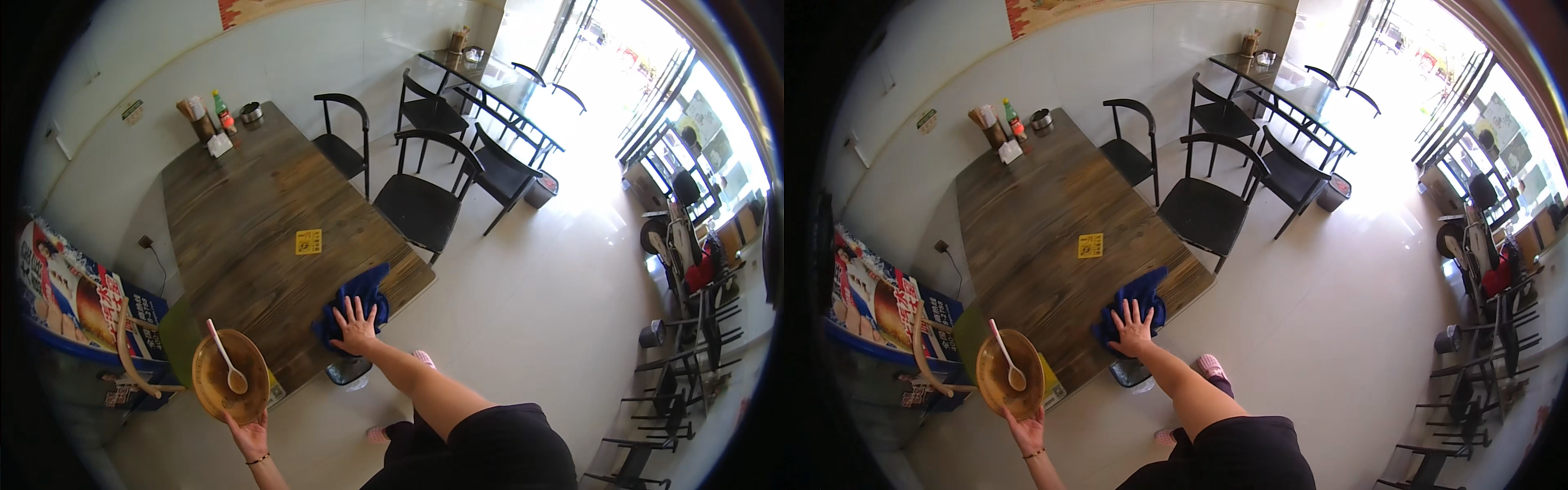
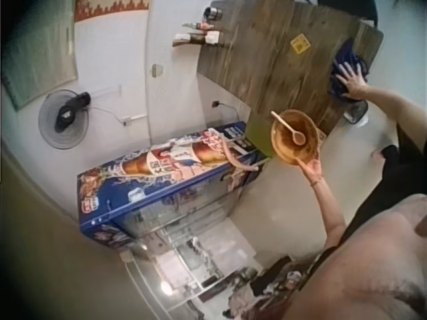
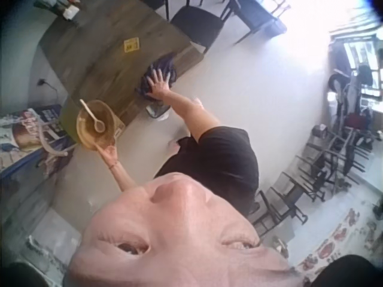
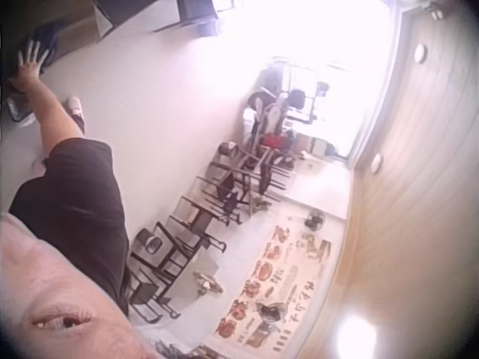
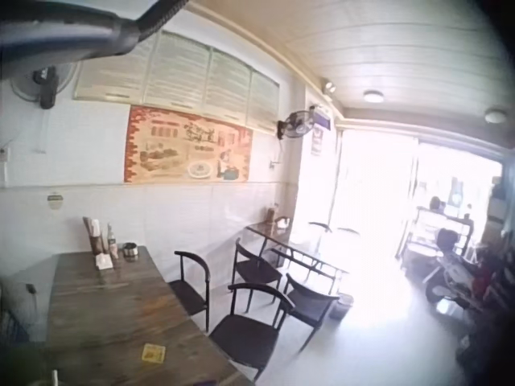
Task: The person scoops rice into a container, then walks to a dining area and wipes multiple tables with a blue cloth. They move a bowl and a small metal container while cleaning, then return to the kitchen area.
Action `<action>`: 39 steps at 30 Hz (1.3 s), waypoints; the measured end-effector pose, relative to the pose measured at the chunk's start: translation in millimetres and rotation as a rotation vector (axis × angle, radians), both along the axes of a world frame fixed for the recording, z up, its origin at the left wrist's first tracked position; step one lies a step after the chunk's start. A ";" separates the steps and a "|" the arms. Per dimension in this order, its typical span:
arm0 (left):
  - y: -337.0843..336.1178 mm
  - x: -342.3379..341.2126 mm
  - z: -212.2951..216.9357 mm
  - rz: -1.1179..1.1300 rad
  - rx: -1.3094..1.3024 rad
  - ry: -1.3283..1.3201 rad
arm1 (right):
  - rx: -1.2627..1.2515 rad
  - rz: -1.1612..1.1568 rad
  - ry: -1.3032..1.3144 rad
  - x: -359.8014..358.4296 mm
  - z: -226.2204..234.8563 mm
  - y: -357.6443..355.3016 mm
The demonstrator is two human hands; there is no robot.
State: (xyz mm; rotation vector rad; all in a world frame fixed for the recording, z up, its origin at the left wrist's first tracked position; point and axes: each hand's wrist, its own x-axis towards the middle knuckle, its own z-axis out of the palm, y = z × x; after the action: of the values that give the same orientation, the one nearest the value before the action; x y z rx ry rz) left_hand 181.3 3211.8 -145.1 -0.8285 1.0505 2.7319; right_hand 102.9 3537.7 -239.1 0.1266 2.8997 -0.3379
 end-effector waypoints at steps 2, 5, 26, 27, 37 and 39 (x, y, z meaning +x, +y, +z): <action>-23.8 18.0 1.1 -0.007 -0.013 -0.017 | -0.026 0.069 -0.012 8.1 0.8 -37.1; -47.5 44.7 -0.5 0.036 0.000 -0.016 | -0.070 0.238 -0.018 18.5 1.9 -96.6; -43.0 125.0 15.7 0.148 0.034 -0.032 | 0.067 -0.098 0.373 13.3 -29.4 126.9; -39.2 125.6 16.0 0.144 0.028 -0.030 | 0.153 -0.142 0.350 9.4 -41.3 152.9; -59.5 153.2 24.4 0.109 -0.007 -0.028 | 0.214 -0.598 0.075 -15.7 -35.3 125.1; -70.9 157.2 24.1 0.096 -0.010 -0.005 | 0.218 -0.506 0.070 -12.1 -30.3 94.1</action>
State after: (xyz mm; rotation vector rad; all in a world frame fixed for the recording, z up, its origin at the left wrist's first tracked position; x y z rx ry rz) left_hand 338.5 3140.9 -120.9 -0.9099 1.0509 2.8038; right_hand 90.8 3631.8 -269.4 0.9075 2.9266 -0.1025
